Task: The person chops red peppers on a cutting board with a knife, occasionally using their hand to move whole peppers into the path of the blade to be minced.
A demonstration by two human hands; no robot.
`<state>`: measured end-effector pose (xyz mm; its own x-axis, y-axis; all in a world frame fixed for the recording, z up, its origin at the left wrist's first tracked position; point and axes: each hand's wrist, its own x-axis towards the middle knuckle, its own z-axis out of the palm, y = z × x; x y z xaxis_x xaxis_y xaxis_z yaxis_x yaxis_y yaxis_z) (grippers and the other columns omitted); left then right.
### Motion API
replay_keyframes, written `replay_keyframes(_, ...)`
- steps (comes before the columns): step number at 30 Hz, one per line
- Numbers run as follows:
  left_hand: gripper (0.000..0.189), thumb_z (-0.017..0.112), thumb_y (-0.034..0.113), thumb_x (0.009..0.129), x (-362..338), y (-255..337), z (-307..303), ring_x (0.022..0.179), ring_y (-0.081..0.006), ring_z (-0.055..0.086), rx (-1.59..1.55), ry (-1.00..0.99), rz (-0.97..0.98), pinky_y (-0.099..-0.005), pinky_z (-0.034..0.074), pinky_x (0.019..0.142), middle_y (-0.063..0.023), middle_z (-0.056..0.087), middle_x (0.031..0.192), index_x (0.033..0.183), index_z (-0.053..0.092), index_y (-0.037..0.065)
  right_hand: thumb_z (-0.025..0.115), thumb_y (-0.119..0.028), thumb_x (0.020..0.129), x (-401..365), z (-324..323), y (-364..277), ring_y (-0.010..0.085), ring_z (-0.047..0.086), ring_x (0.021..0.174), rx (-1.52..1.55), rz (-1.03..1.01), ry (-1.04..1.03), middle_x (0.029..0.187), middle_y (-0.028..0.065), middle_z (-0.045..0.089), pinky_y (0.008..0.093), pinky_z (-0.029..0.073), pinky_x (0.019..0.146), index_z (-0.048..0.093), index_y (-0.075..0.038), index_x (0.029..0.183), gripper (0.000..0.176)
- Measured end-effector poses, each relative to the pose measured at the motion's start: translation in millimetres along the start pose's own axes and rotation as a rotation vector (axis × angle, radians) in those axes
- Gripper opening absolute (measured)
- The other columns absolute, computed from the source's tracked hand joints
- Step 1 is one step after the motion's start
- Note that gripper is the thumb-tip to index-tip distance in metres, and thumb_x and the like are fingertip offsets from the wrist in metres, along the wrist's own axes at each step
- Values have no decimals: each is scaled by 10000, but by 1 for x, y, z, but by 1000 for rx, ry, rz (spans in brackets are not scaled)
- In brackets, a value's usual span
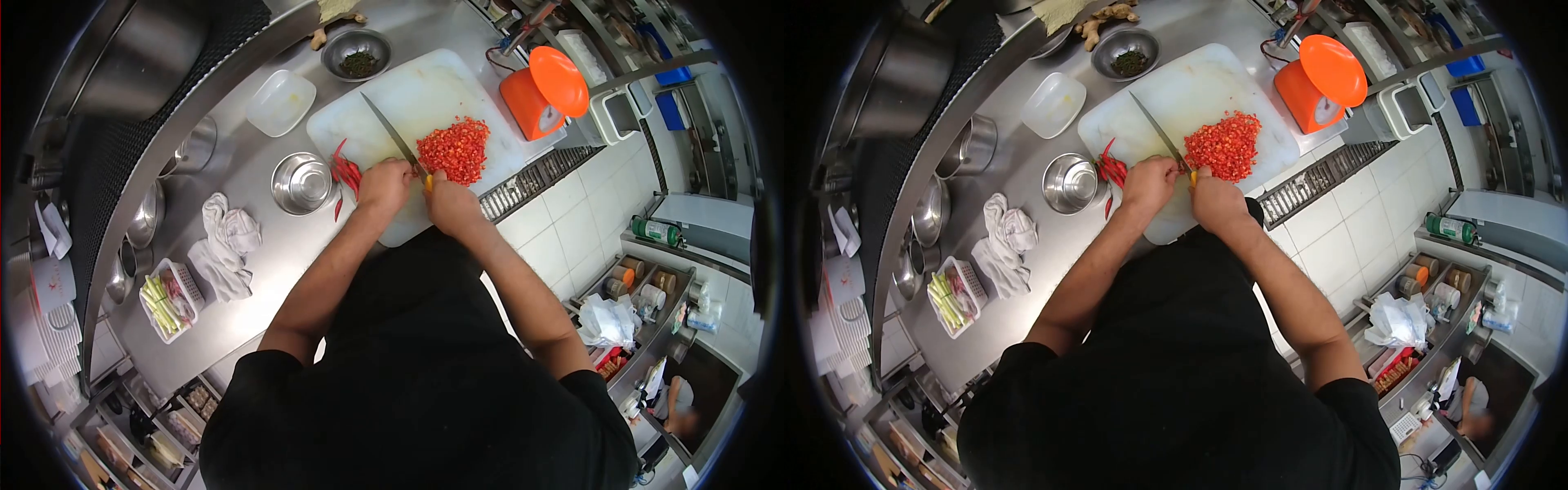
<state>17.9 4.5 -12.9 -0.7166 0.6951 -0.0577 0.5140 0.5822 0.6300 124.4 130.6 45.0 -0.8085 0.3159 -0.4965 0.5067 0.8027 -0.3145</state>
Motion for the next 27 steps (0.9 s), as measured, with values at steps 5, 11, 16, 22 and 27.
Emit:
replay_keyframes(5, 96, 674, 145, 897, -1, -5, 4, 889, -391, 700, -46, 35, -12, -516, 567, 795, -146, 714, 955, 908, 742, 78, 578, -245, 1032, -19, -14, -4, 442, 749, 933, -45, -23, -6, 962, 284, 736, 515, 596, 828, 503, 73, 1176, 357)
replay_keyframes(11, 86, 688, 146, 892, -1, -2, 2, 876, -386, 700, -15, 24, -5, -512, 567, 787, -138, 708, 940, 902, 738, 76, 578, -243, 1034, -24, 2, 0, 431, 755, 913, -57, -5, 8, 968, 277, 737, 499, 603, 801, 499, 66, 1156, 341)
replay_keyframes(16, 73, 698, 144, 888, -4, 0, 0, 868, -386, 696, -18, 39, 5, -513, 565, 780, -134, 697, 925, 896, 729, 78, 571, -256, 1044, -23, 5, 0, 424, 758, 902, -56, 7, 2, 967, 275, 737, 496, 606, 794, 496, 63, 1156, 346)
replay_keyframes(22, 72, 717, 149, 889, -1, -2, 3, 878, -379, 699, 6, 41, -1, -495, 562, 768, -130, 714, 944, 914, 739, 86, 573, -270, 1043, -1, 12, 1, 437, 754, 880, -17, -35, 69, 936, 268, 742, 512, 602, 799, 502, 55, 1149, 349)
replay_keyframes(27, 80, 733, 157, 873, -3, -4, 6, 847, -371, 707, -46, 76, -25, -489, 567, 752, -136, 722, 915, 906, 734, 85, 592, -286, 1030, 4, 13, 5, 447, 749, 881, 8, -24, 58, 908, 272, 739, 519, 600, 795, 507, 51, 1145, 366)
